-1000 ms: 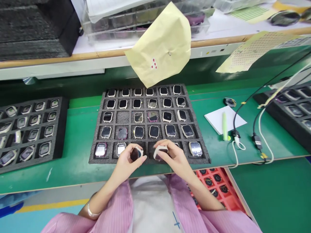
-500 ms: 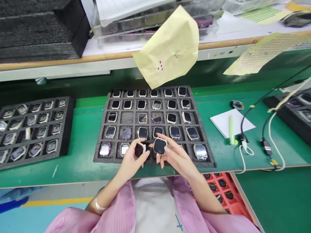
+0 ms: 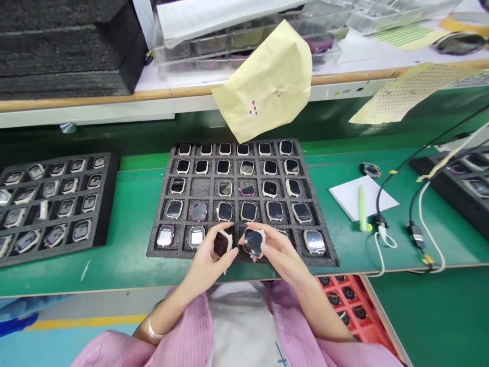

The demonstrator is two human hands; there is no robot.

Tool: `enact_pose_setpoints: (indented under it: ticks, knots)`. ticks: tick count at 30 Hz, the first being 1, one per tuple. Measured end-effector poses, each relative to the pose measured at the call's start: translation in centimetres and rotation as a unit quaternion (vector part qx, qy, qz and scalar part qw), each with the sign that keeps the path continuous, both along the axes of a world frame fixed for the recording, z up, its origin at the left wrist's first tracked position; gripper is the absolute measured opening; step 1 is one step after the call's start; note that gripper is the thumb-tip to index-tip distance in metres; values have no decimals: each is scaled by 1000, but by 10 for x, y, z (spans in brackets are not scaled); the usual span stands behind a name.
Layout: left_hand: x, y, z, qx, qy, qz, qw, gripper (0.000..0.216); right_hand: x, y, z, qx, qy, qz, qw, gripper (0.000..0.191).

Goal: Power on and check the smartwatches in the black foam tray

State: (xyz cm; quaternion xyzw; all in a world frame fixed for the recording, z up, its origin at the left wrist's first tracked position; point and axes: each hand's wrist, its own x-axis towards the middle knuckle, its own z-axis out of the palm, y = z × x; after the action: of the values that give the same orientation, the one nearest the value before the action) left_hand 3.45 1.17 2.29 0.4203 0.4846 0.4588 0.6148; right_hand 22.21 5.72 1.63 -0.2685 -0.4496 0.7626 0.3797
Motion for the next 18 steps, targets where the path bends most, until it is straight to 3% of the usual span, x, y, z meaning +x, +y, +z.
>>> enact_pose_setpoints:
  ticks: [7, 14, 18]
  knots:
    - [-1, -1, -1, 8, 5, -7, 1000, 43, -6, -3, 3, -42, 35, -23, 998, 38]
    - [-3, -1, -1, 29, 82, -31, 996, 39, -2, -4, -2, -70, 21, -43, 996, 35]
    - [-5, -2, -1, 23, 77, -12, 997, 43, -1, -4, -3, -71, 44, -30, 996, 36]
